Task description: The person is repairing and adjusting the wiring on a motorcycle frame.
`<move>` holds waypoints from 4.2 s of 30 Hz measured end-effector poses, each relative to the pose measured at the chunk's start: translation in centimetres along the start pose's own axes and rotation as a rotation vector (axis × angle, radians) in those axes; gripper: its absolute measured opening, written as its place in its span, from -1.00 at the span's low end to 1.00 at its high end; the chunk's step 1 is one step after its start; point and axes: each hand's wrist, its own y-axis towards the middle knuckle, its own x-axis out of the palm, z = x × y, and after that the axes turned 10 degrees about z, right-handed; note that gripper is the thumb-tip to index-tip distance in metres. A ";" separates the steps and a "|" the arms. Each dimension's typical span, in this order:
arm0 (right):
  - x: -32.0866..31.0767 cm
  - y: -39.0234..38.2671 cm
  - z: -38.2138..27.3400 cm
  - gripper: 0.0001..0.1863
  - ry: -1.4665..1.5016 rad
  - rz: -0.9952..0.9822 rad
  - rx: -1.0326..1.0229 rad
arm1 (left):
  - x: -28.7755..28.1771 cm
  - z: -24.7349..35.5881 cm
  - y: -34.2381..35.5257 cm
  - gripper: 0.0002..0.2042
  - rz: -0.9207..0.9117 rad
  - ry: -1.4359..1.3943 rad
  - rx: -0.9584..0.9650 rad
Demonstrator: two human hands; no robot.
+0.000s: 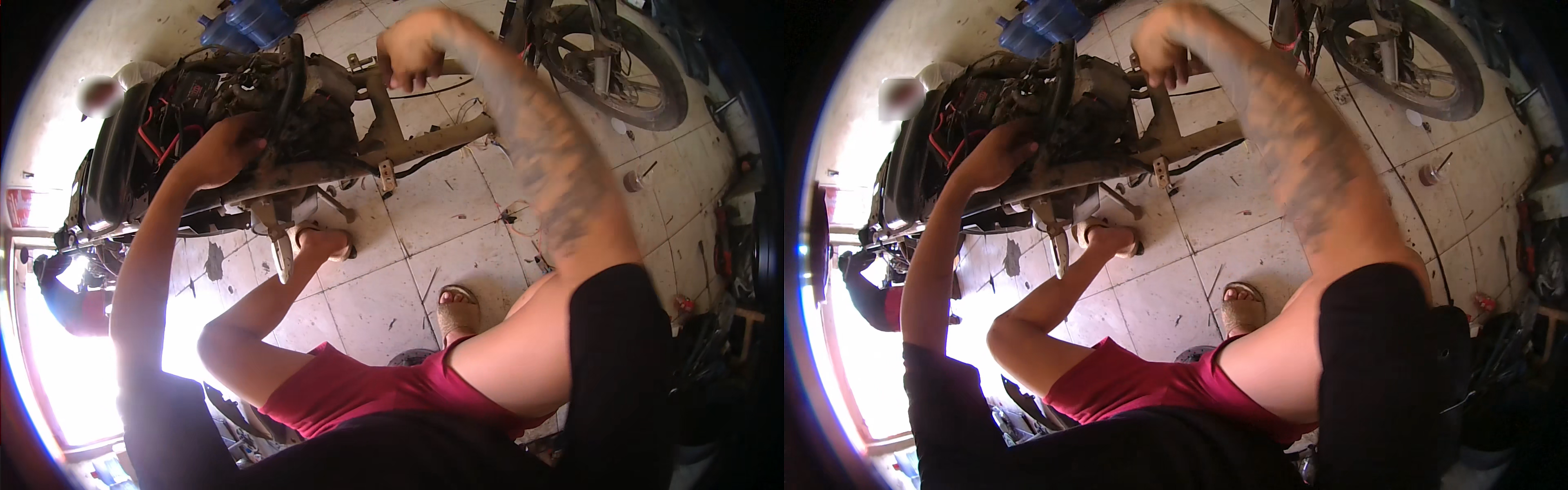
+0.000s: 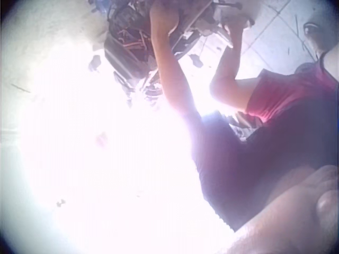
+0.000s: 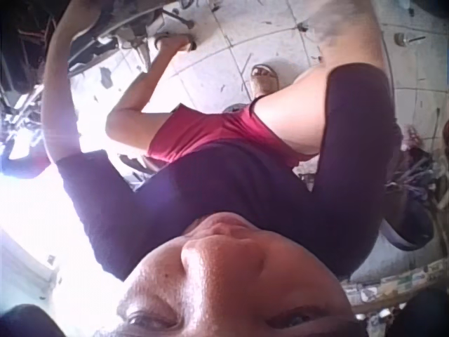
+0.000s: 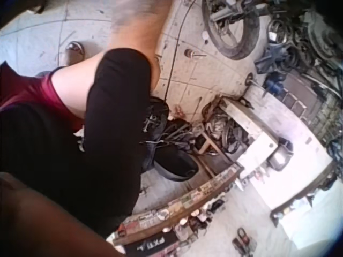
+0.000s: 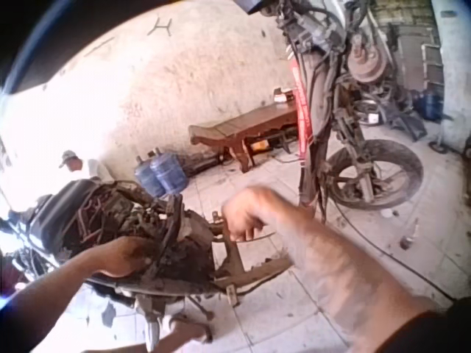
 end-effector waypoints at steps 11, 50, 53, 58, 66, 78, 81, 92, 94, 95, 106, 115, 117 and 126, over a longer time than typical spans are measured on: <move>20.6 5.9 1.7 -0.67 1.258 0.842 0.016 | 2.3 0.2 0.8 -0.53 0.052 -0.071 0.030; 23.3 10.4 -0.6 -0.74 1.440 0.616 -0.002 | 2.6 -2.4 2.4 -0.06 -0.110 -0.437 -0.197; 22.4 9.2 -0.8 -0.70 1.169 0.813 0.016 | 3.5 -2.6 2.4 -0.07 -0.077 -0.480 -0.200; 22.9 9.3 -1.6 -0.70 1.143 0.983 -0.109 | 4.5 -3.2 1.7 -0.11 -0.041 -0.529 -0.178; 23.1 10.7 -0.5 -0.75 1.079 0.837 -0.395 | 5.3 -5.0 2.0 -0.09 0.042 -0.381 -0.119; 22.6 10.7 0.3 -0.50 0.927 0.667 -0.317 | 5.2 -4.5 1.5 -0.10 0.094 -0.339 -0.125; 22.0 11.2 0.7 -0.58 0.996 0.963 -0.172 | 5.4 -4.0 1.5 -0.12 0.117 -0.280 -0.094; 21.0 11.3 0.3 -0.73 1.699 0.361 -0.150 | 6.2 -4.4 2.0 -0.14 0.118 -0.241 -0.025; 20.1 10.0 -1.6 -0.75 1.570 0.381 -0.016 | 5.5 -4.1 1.4 -0.14 0.092 -0.371 -0.076; 19.7 9.3 -1.6 -0.76 1.424 0.418 0.123 | 5.5 -3.7 1.5 -0.14 0.088 -0.374 -0.069; 20.8 11.0 -1.5 -0.68 1.568 0.444 0.129 | 5.5 -3.4 1.9 -0.13 0.096 -0.289 -0.123; 20.1 12.8 -0.6 -0.72 1.492 0.347 0.105 | 5.3 -3.0 1.6 -0.13 0.114 -0.226 -0.112; 20.4 13.7 -0.2 -0.76 1.456 0.314 0.070 | 5.4 -3.1 1.7 -0.13 0.100 -0.248 -0.110; 18.9 16.4 0.8 -0.67 0.969 0.195 -0.477 | 5.3 -3.0 0.0 -0.19 0.299 0.009 -0.033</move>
